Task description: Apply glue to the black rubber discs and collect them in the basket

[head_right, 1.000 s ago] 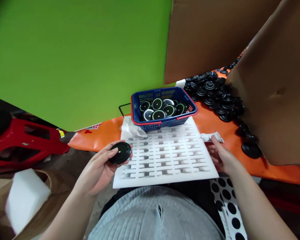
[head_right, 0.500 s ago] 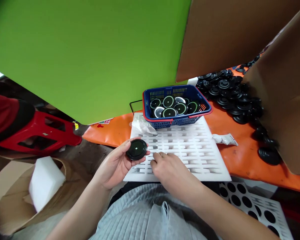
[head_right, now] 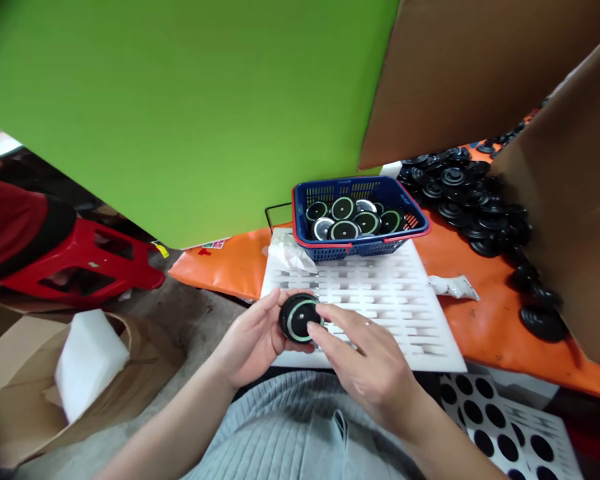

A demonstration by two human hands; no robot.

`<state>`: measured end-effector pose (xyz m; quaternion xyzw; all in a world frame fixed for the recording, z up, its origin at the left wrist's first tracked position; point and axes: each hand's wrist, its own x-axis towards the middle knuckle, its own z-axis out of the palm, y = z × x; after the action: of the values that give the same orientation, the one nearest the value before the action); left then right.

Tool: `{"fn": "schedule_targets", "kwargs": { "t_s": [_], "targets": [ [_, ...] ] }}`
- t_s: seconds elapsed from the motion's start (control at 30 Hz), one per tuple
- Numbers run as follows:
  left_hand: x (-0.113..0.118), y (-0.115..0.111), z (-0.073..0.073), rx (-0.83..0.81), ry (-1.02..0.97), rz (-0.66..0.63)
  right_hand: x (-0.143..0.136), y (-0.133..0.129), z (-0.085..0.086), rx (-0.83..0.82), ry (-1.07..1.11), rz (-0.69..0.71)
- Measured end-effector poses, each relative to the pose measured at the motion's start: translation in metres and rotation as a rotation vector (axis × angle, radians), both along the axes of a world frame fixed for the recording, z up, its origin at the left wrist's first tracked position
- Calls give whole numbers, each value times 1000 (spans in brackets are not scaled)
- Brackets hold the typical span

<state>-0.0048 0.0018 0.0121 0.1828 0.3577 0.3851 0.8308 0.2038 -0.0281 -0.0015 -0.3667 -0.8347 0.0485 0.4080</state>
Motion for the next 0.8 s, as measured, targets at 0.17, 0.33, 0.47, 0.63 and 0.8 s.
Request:
{"fn": "schedule_targets", "kwargs": {
  "t_s": [0.17,0.33,0.47,0.63,0.8],
  "targets": [
    [8,-1,1,63,-32,-68,2,1,-4,-23,-26,14],
    [6,-2,1,96,-6,-112,6,2,3,-273,178,-74],
    [11,-6,0,140,16,-168,1,10,3,-826,453,-82],
    [18,-7,-2,389,248,-245,-2,15,-6,-1010,706,-113],
    [11,0,0,470,479,-355,4,21,-5,-1097,542,-40]
  ]
}}
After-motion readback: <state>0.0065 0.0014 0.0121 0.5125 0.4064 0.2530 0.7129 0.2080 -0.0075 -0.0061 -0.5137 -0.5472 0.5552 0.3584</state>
